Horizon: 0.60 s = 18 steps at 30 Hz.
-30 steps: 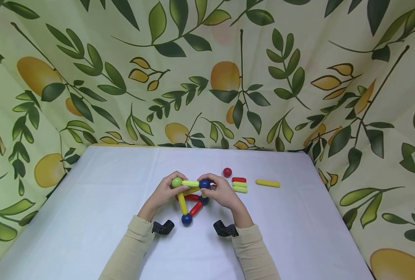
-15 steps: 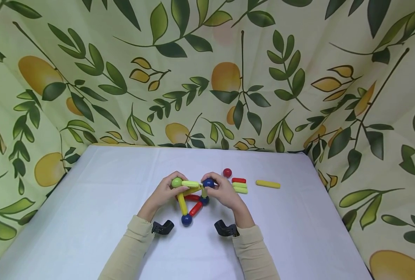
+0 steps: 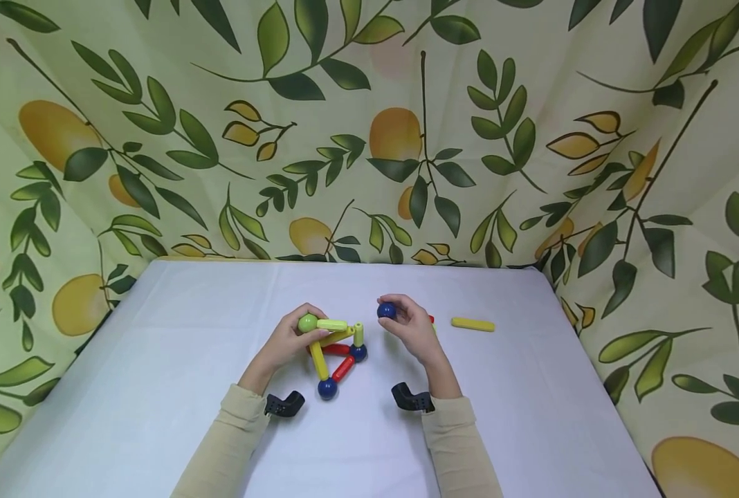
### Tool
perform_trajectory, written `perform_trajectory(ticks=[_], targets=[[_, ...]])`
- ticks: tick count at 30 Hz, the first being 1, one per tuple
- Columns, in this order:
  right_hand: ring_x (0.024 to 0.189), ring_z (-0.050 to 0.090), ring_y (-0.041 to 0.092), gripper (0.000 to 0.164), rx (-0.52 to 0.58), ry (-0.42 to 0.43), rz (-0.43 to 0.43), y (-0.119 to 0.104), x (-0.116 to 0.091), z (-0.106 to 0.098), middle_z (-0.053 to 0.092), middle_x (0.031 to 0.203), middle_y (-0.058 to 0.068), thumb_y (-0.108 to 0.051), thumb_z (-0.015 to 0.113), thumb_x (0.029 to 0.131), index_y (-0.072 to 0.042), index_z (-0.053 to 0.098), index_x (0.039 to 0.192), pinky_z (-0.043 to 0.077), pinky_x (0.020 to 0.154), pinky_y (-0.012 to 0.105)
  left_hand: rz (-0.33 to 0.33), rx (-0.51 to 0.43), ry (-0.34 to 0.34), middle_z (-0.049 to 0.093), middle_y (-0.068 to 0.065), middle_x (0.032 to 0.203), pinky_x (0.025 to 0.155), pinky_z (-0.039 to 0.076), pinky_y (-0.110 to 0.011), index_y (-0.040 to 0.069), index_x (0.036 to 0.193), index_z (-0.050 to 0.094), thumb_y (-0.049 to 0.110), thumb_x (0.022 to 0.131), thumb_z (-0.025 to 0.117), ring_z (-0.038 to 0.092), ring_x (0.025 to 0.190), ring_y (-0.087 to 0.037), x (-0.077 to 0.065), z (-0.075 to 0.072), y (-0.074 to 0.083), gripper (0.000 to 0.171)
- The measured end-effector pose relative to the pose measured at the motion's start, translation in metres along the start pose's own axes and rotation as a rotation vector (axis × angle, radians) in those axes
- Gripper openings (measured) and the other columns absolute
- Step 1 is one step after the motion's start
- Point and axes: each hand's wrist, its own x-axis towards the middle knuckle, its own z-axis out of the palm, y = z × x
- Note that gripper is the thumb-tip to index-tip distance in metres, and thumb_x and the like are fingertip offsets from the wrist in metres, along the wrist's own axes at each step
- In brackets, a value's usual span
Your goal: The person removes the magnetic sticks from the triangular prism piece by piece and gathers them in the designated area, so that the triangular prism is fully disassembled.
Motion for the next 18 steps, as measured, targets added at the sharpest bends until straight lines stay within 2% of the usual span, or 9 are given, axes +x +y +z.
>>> perform_trajectory(ticks=[4, 8, 10, 14, 18], targets=[[0.125, 0.05, 0.029, 0.04, -0.023, 0.072, 0.054, 0.012, 0.005, 0.007, 0.055, 0.13, 0.016, -0.009, 0.069, 0.086, -0.002, 0.056, 0.123, 0.046, 0.097, 0.025, 0.016, -0.009, -0.021, 0.056, -0.012, 0.092, 0.053, 0.05, -0.037, 0.0, 0.106, 0.056, 0.006, 0.089, 0.064, 0.049, 0.068, -0.012, -0.003, -0.001, 0.013, 0.019], [0.117, 0.054, 0.026, 0.039, -0.15, 0.154, 0.106, 0.028, 0.014, 0.015, 0.057, 0.126, 0.012, -0.013, 0.07, 0.086, -0.006, 0.059, 0.123, 0.049, 0.096, 0.034, 0.024, -0.008, -0.031, 0.056, -0.012, 0.091, 0.054, 0.049, -0.033, -0.002, 0.105, 0.056, 0.005, 0.089, 0.063, 0.048, 0.068, -0.012, -0.008, -0.002, 0.029, 0.019], [0.115, 0.055, 0.025, 0.039, -0.218, 0.181, 0.148, 0.036, 0.02, 0.019, 0.058, 0.125, 0.01, -0.016, 0.07, 0.086, -0.01, 0.06, 0.123, 0.05, 0.095, 0.037, 0.033, -0.016, -0.014, 0.056, -0.011, 0.091, 0.054, 0.048, -0.03, -0.001, 0.105, 0.057, 0.006, 0.089, 0.064, 0.048, 0.068, -0.01, -0.007, -0.001, 0.026, 0.018], [0.12, 0.054, 0.027, 0.04, -0.304, 0.178, 0.203, 0.045, 0.03, 0.027, 0.055, 0.13, 0.011, -0.018, 0.069, 0.087, -0.012, 0.059, 0.125, 0.048, 0.097, 0.041, 0.033, -0.009, 0.013, 0.058, -0.016, 0.096, 0.061, 0.047, -0.023, 0.0, 0.104, 0.058, 0.005, 0.088, 0.064, 0.049, 0.078, -0.013, -0.008, -0.001, 0.027, 0.018], [0.124, 0.051, 0.031, 0.04, -0.404, 0.151, 0.185, 0.045, 0.035, 0.034, 0.054, 0.134, 0.015, -0.015, 0.065, 0.088, -0.01, 0.058, 0.127, 0.046, 0.099, 0.045, 0.017, 0.008, 0.016, 0.059, -0.019, 0.102, 0.071, 0.046, -0.021, -0.003, 0.107, 0.058, 0.005, 0.087, 0.065, 0.049, 0.084, -0.016, -0.009, 0.0, 0.033, 0.023]])
